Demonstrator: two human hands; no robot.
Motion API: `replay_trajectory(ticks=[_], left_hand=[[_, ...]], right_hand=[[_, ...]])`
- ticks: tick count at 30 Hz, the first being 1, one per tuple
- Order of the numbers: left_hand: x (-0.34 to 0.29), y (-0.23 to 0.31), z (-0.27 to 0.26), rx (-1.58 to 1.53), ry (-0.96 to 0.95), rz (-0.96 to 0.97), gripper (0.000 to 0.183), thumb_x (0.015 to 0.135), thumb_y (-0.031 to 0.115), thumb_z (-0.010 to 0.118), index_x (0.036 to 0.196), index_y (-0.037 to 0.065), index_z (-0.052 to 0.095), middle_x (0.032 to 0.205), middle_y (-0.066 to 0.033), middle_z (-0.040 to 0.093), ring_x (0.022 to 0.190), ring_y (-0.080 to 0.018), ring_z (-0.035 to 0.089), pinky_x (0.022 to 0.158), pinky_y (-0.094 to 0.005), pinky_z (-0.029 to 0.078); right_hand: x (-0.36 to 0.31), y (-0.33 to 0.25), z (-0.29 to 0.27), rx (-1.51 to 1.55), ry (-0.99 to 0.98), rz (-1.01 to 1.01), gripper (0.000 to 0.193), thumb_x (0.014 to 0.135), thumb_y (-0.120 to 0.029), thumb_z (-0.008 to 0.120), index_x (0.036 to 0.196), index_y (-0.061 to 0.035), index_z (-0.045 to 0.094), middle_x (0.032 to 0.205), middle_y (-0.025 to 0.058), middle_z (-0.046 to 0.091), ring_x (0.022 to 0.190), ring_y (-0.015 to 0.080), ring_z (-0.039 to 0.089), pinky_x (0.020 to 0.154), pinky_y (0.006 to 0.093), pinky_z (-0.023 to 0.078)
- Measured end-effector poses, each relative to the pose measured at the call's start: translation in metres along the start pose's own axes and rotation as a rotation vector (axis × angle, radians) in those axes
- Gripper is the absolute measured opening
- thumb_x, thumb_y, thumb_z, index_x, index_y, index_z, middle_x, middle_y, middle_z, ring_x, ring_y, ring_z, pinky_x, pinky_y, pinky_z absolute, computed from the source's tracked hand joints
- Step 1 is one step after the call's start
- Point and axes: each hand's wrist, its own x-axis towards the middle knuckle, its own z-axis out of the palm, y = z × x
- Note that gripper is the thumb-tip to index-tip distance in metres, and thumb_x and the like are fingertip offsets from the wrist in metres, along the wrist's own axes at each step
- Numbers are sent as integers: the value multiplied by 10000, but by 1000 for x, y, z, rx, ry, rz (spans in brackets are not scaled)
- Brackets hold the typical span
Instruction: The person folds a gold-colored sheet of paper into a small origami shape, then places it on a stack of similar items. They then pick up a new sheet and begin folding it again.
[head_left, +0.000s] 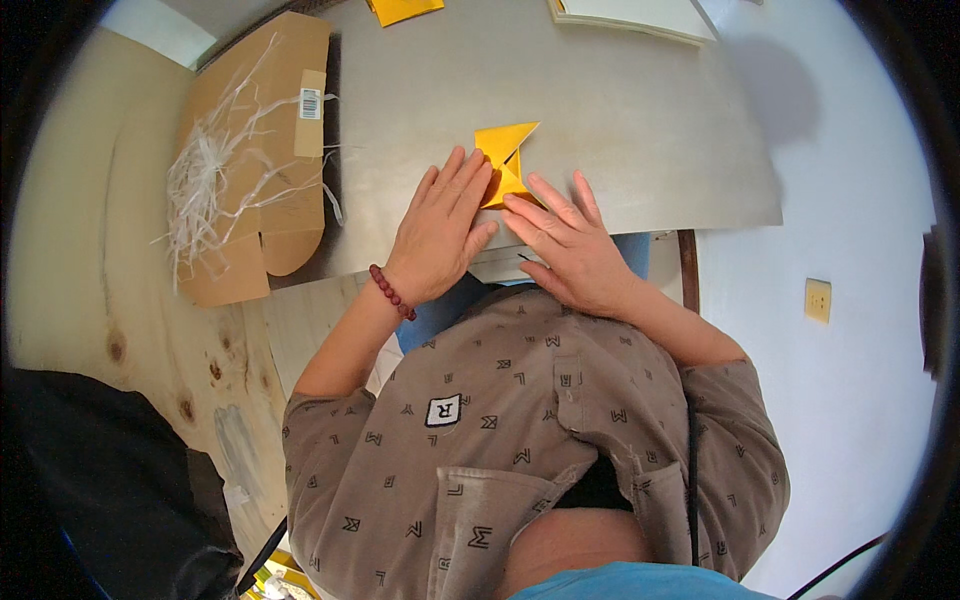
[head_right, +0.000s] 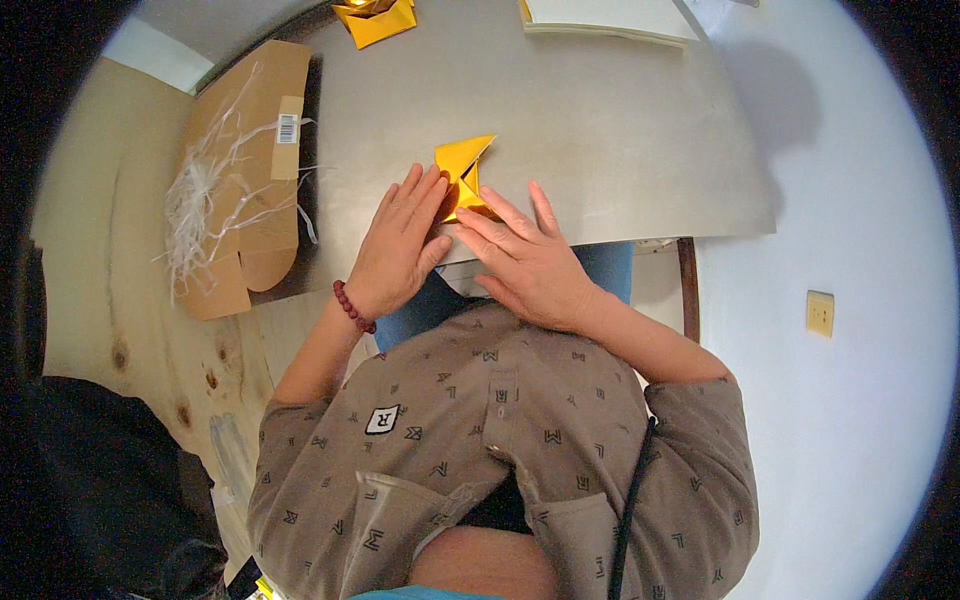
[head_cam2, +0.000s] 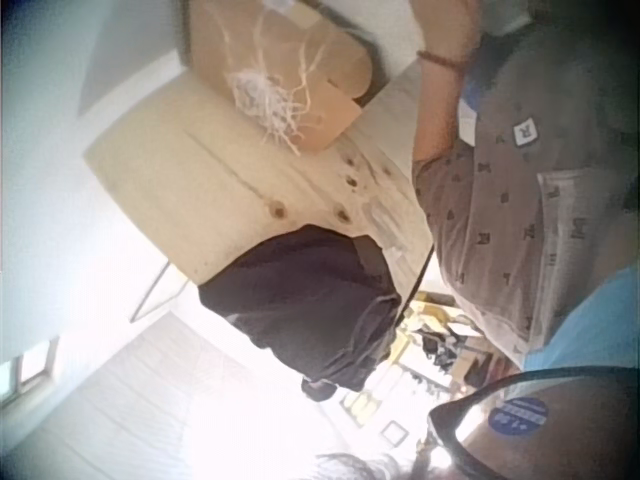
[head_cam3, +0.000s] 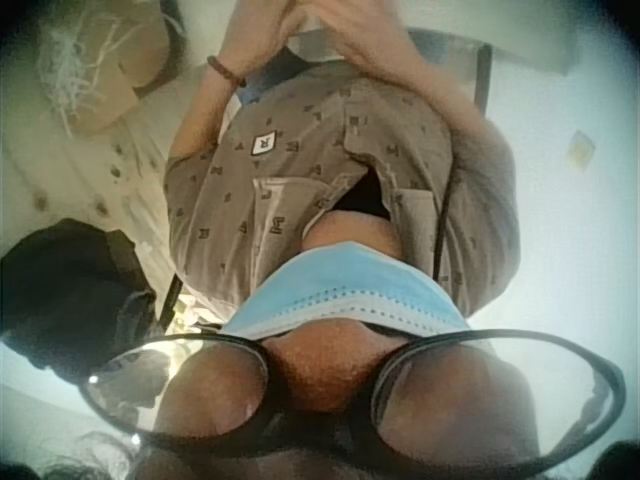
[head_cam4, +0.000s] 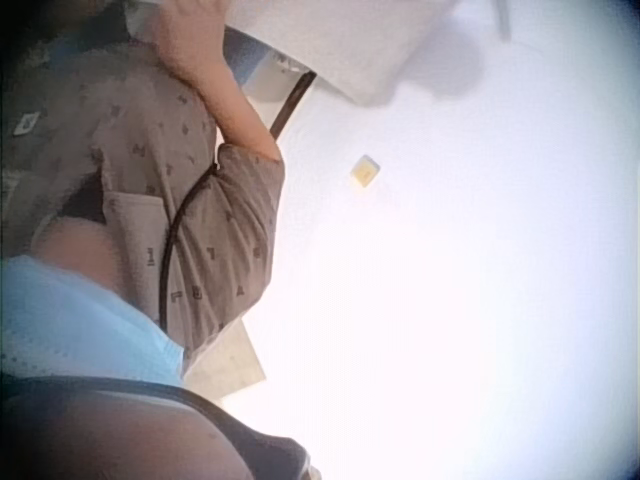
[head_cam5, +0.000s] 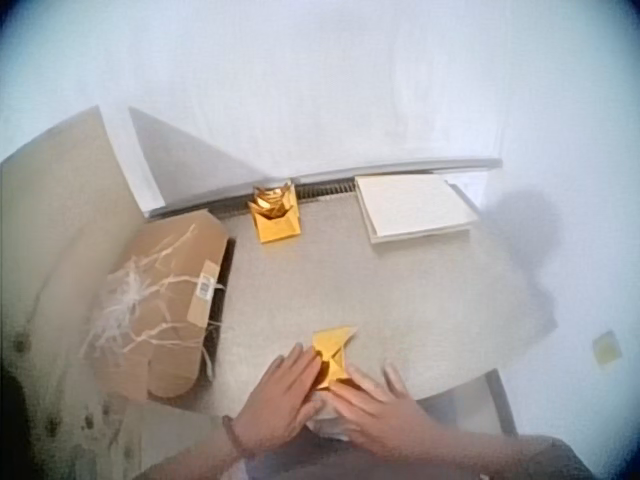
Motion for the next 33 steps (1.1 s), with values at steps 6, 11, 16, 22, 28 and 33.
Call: replay_trajectory(ticks=[6,11,16,22,28,33], left_hand=[[-7,4,3,95,-125,74,741,1015,388,598,1608,27,337,1689,-159,308,1578,-348,258,1274,-515,197],[-7,3,6,130,-125,76,778,985,422,642,1594,27,362,1663,-157,356,1569,-317,285,1267,-522,211],[-9,6,11,119,-30,72,720,912,344,733,1514,41,479,1588,-139,462,1507,-313,382,1238,-506,276],[-16,12,12,-18,167,138,441,788,168,837,1192,59,698,1273,-81,688,1219,-307,618,1056,-467,472],[-5,12,3,-464,443,-180,124,938,87,747,1033,18,709,1000,-91,722,876,-204,704,748,-360,580],[14,3,-3,-1298,496,-478,169,1060,155,638,1162,21,645,1086,-52,718,939,-101,681,759,-287,627]], right_hand=[[4,3,15,-120,-54,37,762,900,-386,746,1530,-66,460,1573,80,468,1557,295,291,1246,677,97],[8,4,14,-109,-78,73,731,906,-388,738,1517,-80,479,1550,82,491,1539,296,324,1244,674,117],[9,16,5,177,105,81,532,890,-191,753,1387,-88,593,1418,102,614,1462,321,439,1225,582,284],[-3,27,3,457,409,293,348,891,-46,720,1236,-53,671,1287,118,688,1238,319,624,1043,399,501],[-6,34,7,804,485,471,298,987,-42,648,1285,-27,644,1261,77,683,1167,145,631,1011,297,490],[1,33,4,1056,477,402,313,1063,-83,591,1357,24,575,1279,92,660,1184,141,618,1046,284,463]])
